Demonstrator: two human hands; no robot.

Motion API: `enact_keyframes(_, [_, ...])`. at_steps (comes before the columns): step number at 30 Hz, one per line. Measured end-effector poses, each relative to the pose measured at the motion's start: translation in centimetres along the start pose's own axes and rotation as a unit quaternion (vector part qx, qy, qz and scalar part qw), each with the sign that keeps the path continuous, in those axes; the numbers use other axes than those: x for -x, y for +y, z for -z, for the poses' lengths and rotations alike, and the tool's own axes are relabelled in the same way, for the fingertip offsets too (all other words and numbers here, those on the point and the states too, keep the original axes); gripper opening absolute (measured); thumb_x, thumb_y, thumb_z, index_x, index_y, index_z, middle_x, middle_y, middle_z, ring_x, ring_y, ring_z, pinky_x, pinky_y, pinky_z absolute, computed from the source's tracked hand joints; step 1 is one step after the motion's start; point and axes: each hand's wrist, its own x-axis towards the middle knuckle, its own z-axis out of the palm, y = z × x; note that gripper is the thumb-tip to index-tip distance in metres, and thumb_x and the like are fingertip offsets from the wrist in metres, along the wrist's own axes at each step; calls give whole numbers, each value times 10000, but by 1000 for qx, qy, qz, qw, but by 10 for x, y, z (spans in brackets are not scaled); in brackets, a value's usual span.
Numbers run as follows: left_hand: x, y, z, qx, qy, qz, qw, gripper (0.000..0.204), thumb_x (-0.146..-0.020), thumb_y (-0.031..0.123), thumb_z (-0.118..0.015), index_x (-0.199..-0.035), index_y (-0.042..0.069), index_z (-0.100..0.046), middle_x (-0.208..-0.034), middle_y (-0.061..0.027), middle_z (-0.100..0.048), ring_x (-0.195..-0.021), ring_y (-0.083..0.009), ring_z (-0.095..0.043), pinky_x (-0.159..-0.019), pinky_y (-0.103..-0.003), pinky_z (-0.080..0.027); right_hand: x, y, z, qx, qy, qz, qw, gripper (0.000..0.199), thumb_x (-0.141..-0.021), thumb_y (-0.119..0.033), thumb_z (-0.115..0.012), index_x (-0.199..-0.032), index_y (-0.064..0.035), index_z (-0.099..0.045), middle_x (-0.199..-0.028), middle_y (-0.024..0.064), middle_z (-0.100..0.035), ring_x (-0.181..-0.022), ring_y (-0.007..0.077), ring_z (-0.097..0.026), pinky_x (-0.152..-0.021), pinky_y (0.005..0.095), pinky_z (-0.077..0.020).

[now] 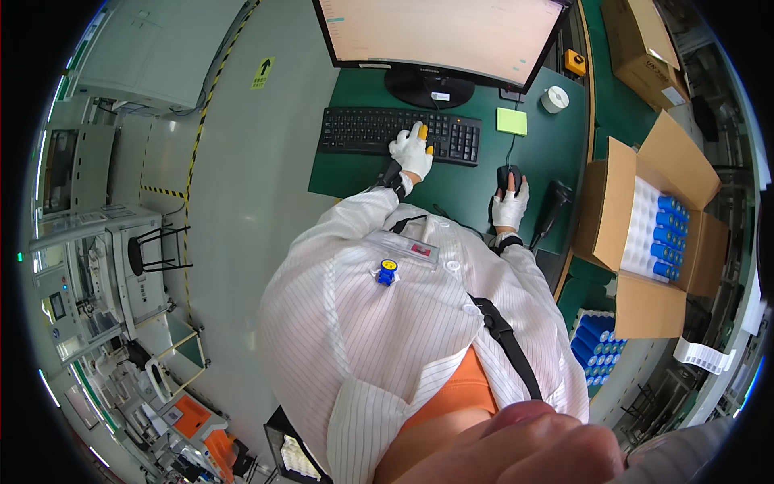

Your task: Scan blue battery cells with a handheld scanner and organize them into foam trays and cardboard boxes, then record the results on a computer.

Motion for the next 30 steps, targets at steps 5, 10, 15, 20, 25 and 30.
enact_keyframes(5, [-10, 5, 5, 10, -14, 15, 1000, 633, -766, 306, -769, -1332, 152, -532, -1076, -19, -638, -1093, -218, -540, -857, -445, -414, 0, -1, 2, 9, 9, 16, 1000, 717, -780, -82, -715, -1429, -250, -460, -1437, 248, -437, -1259, 454, -468, -1036, 500, -418])
enact_keyframes(10, [-12, 4, 5, 0, -15, 13, 1000, 428, -774, 352, -729, -1137, 131, -684, -1290, 24, -557, -1074, -235, -528, -807, -463, -408, -2, 4, 0, 5, 1, 27, 1000, 693, -759, -79, -709, -1398, -263, -518, -1450, 235, -429, -1275, 446, -458, -1057, 497, -401])
enact_keyframes(15, [-12, 8, 13, 11, -30, 27, 999, 609, -763, 311, -768, -1303, 129, -554, -1087, -26, -647, -1078, -226, -549, -853, -453, -406, -1, 7, 0, 5, 13, 45, 999, 720, -744, -67, -713, -1392, -304, -506, -1416, 241, -466, -1231, 445, -496, -1015, 512, -428])
enact_keyframes(20, [-13, 5, 11, 14, -29, 15, 999, 637, -764, 318, -770, -1329, 125, -550, -1125, -19, -642, -1086, -225, -545, -861, -445, -407, -1, 7, -1, 12, 8, 42, 999, 718, -754, -66, -713, -1395, -309, -502, -1420, 231, -467, -1236, 436, -498, -1014, 506, -430])
enact_keyframes(25, [-13, 6, 12, 6, -44, 29, 999, 646, -756, 320, -775, -1329, 114, -562, -1175, 13, -628, -1101, -221, -534, -864, -445, -404, -1, 6, 0, 7, 5, 40, 999, 718, -759, -53, -711, -1396, -308, -501, -1423, 227, -464, -1244, 432, -493, -1024, 494, -428])
enact_keyframes(30, [-14, 7, 10, 23, -41, 33, 998, 650, -752, 310, -780, -1331, 110, -563, -1192, -17, -621, -1116, -228, -526, -876, -445, -403, 0, 6, 1, -1, 4, 36, 999, 715, -756, -36, -708, -1389, -301, -506, -1423, 226, -462, -1249, 430, -490, -1029, 489, -428])
